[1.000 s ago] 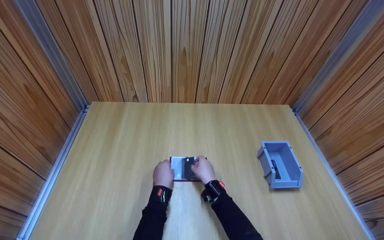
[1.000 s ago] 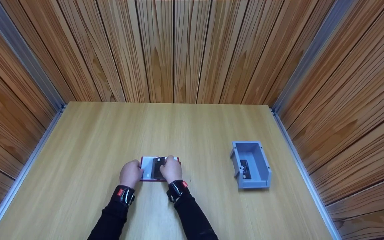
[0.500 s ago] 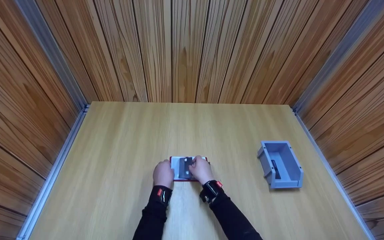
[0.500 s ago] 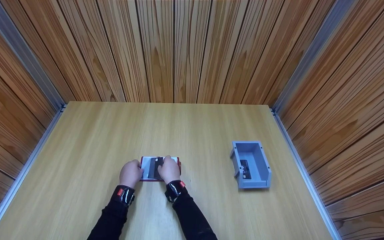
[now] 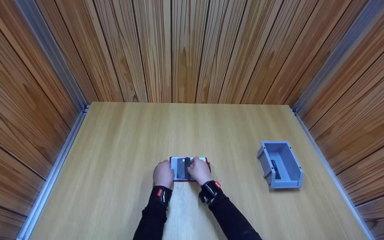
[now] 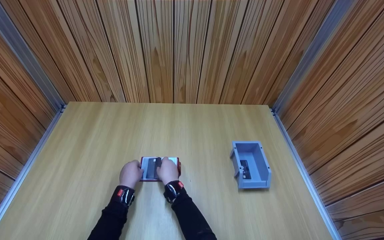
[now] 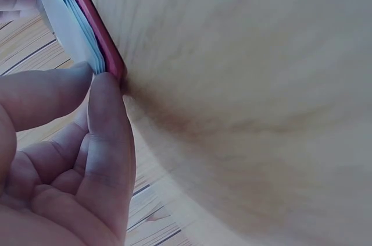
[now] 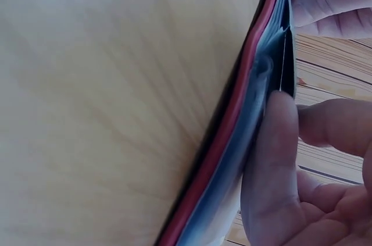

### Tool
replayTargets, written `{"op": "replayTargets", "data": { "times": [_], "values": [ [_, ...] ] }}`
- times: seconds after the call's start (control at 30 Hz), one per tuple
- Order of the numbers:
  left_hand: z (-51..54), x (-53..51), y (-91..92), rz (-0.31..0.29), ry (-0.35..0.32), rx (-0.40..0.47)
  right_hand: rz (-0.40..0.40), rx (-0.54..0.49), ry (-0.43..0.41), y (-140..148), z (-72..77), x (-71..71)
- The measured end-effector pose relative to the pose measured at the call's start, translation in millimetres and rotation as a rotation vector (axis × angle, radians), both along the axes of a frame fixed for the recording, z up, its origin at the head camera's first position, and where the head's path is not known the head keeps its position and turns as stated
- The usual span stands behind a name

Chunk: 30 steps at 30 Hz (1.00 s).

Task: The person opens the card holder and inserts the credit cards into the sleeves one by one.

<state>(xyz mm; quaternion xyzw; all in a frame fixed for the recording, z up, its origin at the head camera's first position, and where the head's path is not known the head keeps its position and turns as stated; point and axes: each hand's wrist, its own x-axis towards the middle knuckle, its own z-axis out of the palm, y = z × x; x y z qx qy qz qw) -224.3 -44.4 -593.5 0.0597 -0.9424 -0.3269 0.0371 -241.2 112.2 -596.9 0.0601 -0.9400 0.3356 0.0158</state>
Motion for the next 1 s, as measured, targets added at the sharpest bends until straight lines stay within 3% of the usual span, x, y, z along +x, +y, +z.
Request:
{"op": "replayTargets", "data": {
  "times": [0.17,0.2,0.53,1.0],
  "values": [
    [1.0,0.6,0.4,-0.003,-0.012,0.012,0.008,0.028,-0.014,-3.3,1.9,0.8],
    [1.0,0.6,0.2,-0.005,-0.01,0.012,0.002,0.036,-0.045,-5.6,7.7,2.8],
    [0.8,2.0,-0.1,-0.01,0.034,-0.038,0.048,0.049,-0.012,-9.4,9.3,5.0],
    [2.4,1.5,-0.3,-0.009,0.016,-0.011,0.072,0.054,-0.024,-14.5,8.8,5.4]
  ]
}}
